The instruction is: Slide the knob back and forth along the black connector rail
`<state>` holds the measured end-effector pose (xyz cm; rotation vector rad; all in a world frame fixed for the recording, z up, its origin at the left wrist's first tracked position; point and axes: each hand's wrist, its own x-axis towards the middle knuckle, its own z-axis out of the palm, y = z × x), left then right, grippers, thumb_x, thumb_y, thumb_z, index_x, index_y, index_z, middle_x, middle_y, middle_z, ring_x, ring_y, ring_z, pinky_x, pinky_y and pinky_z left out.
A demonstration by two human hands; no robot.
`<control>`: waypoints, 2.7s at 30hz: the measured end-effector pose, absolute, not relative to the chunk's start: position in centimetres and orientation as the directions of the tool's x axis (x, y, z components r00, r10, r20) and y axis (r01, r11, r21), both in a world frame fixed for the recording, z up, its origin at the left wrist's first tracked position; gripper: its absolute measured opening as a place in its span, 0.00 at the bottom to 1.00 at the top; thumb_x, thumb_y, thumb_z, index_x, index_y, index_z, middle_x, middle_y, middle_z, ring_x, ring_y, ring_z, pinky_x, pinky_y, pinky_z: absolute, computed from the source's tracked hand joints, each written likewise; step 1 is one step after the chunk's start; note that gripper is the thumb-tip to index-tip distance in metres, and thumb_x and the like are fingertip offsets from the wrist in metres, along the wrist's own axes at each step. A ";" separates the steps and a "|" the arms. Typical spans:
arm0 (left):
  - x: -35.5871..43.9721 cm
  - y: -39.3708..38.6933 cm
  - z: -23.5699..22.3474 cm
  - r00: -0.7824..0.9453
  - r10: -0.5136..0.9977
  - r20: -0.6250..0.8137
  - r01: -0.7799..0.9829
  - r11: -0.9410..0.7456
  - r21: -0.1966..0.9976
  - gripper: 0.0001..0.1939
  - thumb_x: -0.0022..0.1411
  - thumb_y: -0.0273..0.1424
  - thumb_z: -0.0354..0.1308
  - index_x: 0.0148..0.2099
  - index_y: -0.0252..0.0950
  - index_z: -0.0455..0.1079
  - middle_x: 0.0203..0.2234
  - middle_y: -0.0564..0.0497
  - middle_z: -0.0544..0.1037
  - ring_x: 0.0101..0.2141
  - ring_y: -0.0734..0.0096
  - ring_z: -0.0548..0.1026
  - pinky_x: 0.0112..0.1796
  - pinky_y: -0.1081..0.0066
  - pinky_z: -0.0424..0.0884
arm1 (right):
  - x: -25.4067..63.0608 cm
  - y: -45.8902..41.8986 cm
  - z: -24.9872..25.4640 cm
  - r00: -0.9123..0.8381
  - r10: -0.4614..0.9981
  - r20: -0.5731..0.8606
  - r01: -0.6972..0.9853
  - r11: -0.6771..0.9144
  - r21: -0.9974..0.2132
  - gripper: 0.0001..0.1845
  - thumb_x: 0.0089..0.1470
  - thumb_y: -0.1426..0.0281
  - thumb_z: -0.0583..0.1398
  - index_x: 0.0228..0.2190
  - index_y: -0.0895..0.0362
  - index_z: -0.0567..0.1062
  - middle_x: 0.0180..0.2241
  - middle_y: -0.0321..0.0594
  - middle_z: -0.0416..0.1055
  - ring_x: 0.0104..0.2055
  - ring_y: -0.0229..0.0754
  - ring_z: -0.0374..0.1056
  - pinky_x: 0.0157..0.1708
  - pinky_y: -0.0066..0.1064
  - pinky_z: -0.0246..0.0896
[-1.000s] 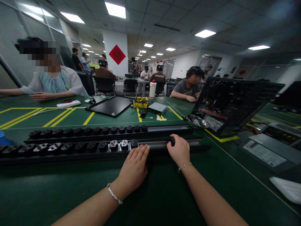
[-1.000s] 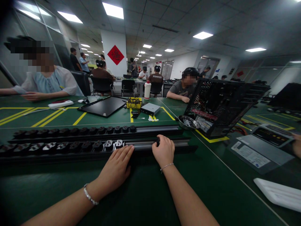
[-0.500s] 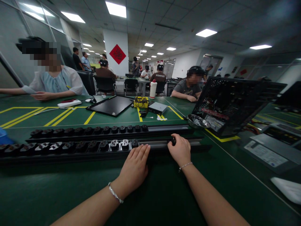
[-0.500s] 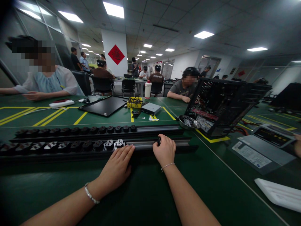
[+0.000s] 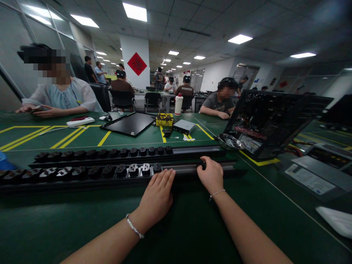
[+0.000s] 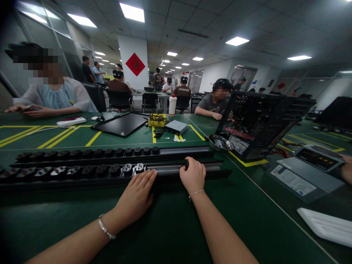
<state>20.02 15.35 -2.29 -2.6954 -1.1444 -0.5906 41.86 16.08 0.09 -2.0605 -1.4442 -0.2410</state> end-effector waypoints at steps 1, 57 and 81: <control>20.0 15.3 -2.3 0.630 0.656 0.416 0.718 -0.696 0.011 0.34 0.55 0.24 0.48 0.64 0.33 0.47 0.60 0.45 0.61 0.58 0.60 0.58 0.57 0.57 0.55 | 41.9 16.1 0.1 0.390 0.793 0.468 0.901 -0.224 -0.372 0.17 0.47 0.70 0.52 0.41 0.55 0.70 0.39 0.42 0.72 0.45 0.47 0.64 0.50 0.41 0.50; 19.9 15.4 -2.2 0.641 0.643 0.419 0.708 -0.707 0.001 0.34 0.55 0.26 0.48 0.64 0.34 0.47 0.59 0.45 0.62 0.59 0.60 0.58 0.57 0.58 0.55 | 41.9 15.8 -0.5 0.502 0.741 0.445 0.844 -0.308 -0.439 0.22 0.47 0.65 0.52 0.45 0.58 0.66 0.45 0.46 0.69 0.52 0.47 0.60 0.59 0.45 0.35; 19.9 15.5 -2.2 0.641 0.645 0.416 0.706 -0.708 0.010 0.34 0.56 0.27 0.48 0.65 0.34 0.46 0.60 0.45 0.61 0.59 0.60 0.58 0.57 0.58 0.55 | 42.1 15.9 -0.4 0.496 0.746 0.444 0.848 -0.307 -0.433 0.20 0.47 0.67 0.52 0.44 0.57 0.67 0.44 0.45 0.70 0.51 0.47 0.60 0.58 0.45 0.38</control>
